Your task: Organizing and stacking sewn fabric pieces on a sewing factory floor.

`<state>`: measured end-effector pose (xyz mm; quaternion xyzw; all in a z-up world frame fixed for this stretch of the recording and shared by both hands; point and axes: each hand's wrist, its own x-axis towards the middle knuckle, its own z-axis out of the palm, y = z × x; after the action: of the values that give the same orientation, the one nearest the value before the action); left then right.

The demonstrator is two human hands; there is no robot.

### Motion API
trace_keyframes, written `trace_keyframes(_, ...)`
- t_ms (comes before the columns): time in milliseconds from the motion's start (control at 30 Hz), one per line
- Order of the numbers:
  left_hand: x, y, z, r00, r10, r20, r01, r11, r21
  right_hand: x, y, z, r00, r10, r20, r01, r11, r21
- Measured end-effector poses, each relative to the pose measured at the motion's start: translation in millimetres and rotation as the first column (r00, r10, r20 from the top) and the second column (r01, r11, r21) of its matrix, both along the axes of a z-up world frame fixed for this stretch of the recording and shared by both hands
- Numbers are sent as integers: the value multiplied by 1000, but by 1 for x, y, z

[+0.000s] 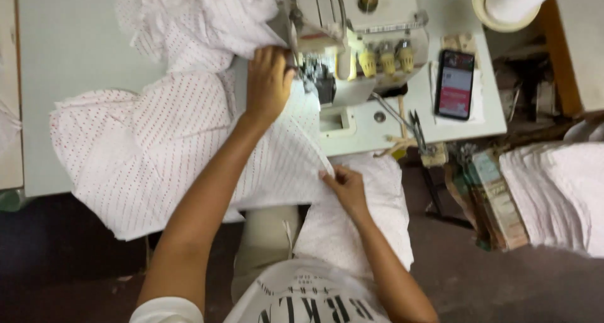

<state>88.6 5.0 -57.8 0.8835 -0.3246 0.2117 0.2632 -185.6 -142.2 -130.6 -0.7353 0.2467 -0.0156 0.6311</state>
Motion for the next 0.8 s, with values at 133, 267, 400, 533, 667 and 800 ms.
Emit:
trace_keyframes(133, -65, 18, 55, 989, -56, 139, 72, 990, -120, -13, -44, 39, 999, -45, 31, 52, 962, -267)
trace_keyframes(267, -166, 29, 5, 830, -317, -459, 208, 939, -273, -45, -89, 66, 980, -196, -36, 171, 920, -353)
trace_keyframes(400, -218, 41, -171, 121, -263, -957, -92, 957, -275, -81, -95, 64, 983, -150, -102, 112, 945, -308)
trace_keyframes(533, -200, 16, -252, 32, -159, -987, -340, 927, -161, -107, -61, 50, 982, -44, -185, -1, 971, -237)
trace_keyframes(667, -177, -21, -346, -285, -151, -947, -532, 846, 25, -111, -32, 51, 950, 36, -309, -89, 983, -160)
trace_keyframes(800, -164, -32, -369, -447, -98, -889, -616, 755, 226, -112, -24, 60, 933, -19, -359, -52, 981, -188)
